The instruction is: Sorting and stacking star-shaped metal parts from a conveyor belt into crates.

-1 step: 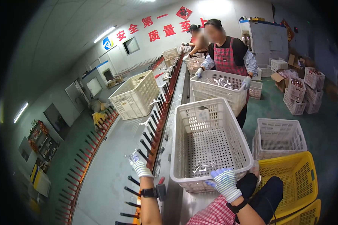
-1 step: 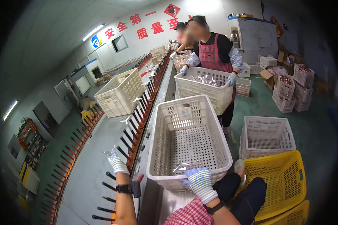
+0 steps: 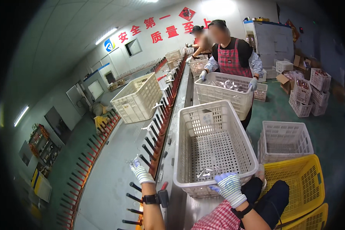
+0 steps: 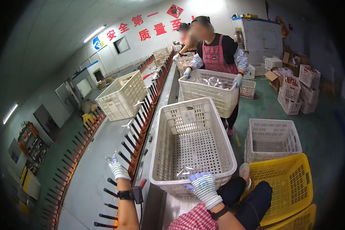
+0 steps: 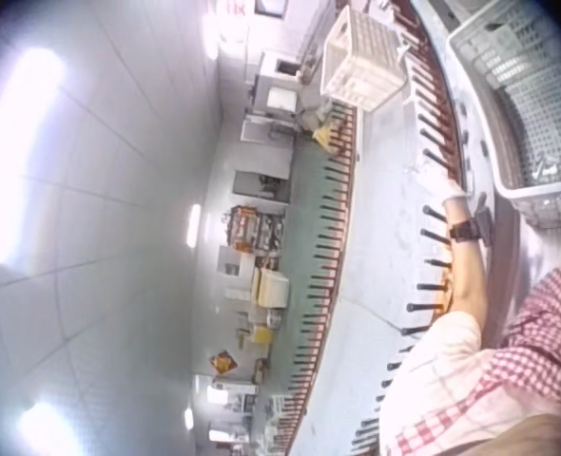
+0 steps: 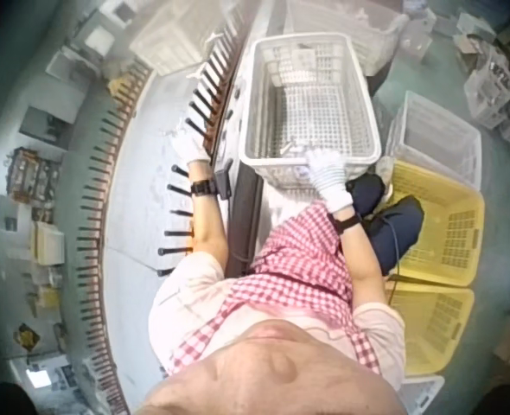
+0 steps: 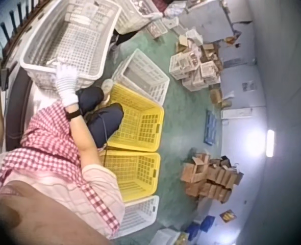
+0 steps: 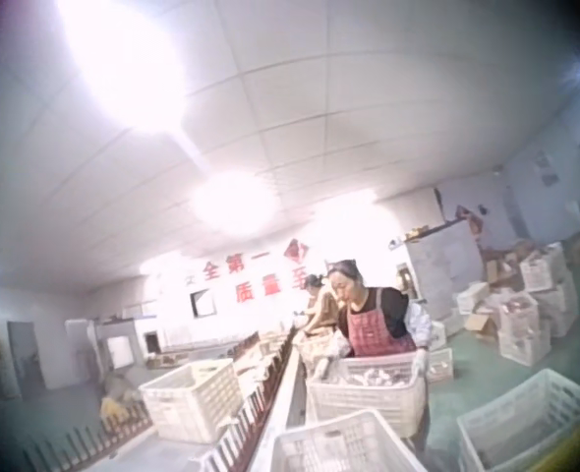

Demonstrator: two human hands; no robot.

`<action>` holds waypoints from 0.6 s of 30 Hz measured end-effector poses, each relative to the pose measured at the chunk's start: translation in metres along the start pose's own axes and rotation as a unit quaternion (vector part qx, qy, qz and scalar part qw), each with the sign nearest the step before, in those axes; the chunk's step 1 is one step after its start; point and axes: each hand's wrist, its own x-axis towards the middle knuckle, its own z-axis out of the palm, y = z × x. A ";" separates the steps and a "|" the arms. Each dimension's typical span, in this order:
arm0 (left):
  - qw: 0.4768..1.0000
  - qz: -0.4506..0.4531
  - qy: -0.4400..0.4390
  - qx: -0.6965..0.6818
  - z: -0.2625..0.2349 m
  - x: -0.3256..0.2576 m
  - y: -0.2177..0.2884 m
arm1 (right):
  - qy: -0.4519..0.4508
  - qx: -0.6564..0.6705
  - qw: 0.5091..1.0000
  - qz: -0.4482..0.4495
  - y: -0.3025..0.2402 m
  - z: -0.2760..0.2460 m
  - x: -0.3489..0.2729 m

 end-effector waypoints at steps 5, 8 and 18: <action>0.979 0.183 0.074 -0.055 -0.033 0.010 -0.003 | -0.007 0.005 1.000 -0.008 -0.011 -0.012 0.000; 0.984 0.171 -0.026 -0.040 -0.018 -0.015 0.030 | -0.011 0.000 1.000 0.004 -0.012 -0.009 -0.007; 0.985 0.099 0.044 0.135 0.039 0.011 -0.001 | 0.004 -0.005 1.000 -0.003 -0.023 0.000 -0.010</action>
